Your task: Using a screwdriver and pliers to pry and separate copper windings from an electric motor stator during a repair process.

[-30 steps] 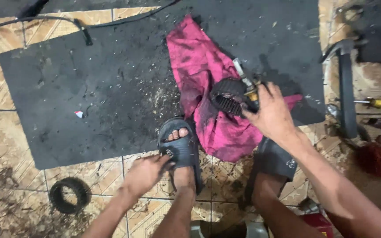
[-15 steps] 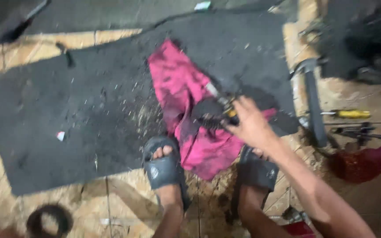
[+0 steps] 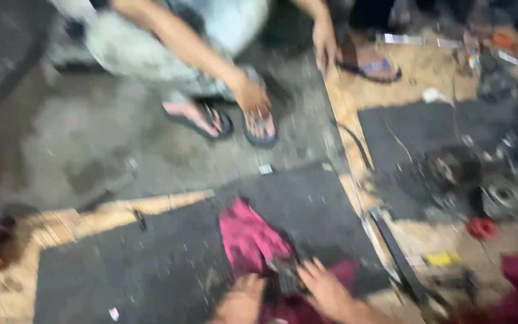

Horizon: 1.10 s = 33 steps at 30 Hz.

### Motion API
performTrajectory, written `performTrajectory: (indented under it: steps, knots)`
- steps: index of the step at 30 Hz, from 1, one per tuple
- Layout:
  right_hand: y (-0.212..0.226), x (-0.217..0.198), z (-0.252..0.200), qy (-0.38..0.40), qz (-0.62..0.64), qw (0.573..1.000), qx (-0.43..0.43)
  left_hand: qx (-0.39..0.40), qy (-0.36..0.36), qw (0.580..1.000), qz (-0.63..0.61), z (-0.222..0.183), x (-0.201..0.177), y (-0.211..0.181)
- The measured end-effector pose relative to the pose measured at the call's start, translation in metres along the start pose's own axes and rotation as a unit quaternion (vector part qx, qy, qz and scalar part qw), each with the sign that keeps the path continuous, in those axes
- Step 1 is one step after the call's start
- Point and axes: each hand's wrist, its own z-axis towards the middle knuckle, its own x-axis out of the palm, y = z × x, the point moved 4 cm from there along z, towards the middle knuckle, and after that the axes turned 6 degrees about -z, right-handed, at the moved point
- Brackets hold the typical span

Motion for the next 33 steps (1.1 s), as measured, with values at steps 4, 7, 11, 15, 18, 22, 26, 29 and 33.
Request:
performTrajectory:
  steps: [4,7,11,15,18,22,26,29,33]
  knots:
    - [-0.079,0.109,0.039,0.045,0.101,0.989,0.098,0.029,0.138,0.977,-0.162,0.084,-0.058,-0.046]
    - [-0.049,0.035,0.043,-0.105,0.12,0.985,0.064,0.134,0.047,0.929,-0.341,0.055,-0.158,-0.069]
    - [-0.028,-0.085,0.031,-0.053,0.215,0.972,0.082,0.051,0.167,0.924,-0.339,0.079,-0.174,-0.066]
    - [-0.04,-0.076,-0.024,0.002,0.259,0.932,0.252,0.007,0.214,0.913,-0.347,0.078,-0.137,-0.053]
    - [-0.001,-0.092,-0.093,-0.041,0.576,0.741,0.344,-0.011,0.265,0.918,-0.296,0.077,-0.12,-0.053]
    - [0.017,-0.078,-0.089,-0.047,0.555,0.759,0.338,-0.034,0.265,0.921,-0.284,0.078,-0.097,-0.057]
    - [0.031,-0.064,-0.065,-0.024,0.519,0.797,0.309,-0.079,0.221,0.927,-0.292,0.068,-0.136,-0.064]
    - [0.026,-0.053,-0.055,-0.008,0.496,0.821,0.282,-0.086,0.206,0.929,-0.296,0.068,-0.143,-0.062]
    - [0.015,-0.036,-0.052,0.009,0.457,0.853,0.253,-0.093,0.204,0.925,-0.307,0.071,-0.142,-0.065]
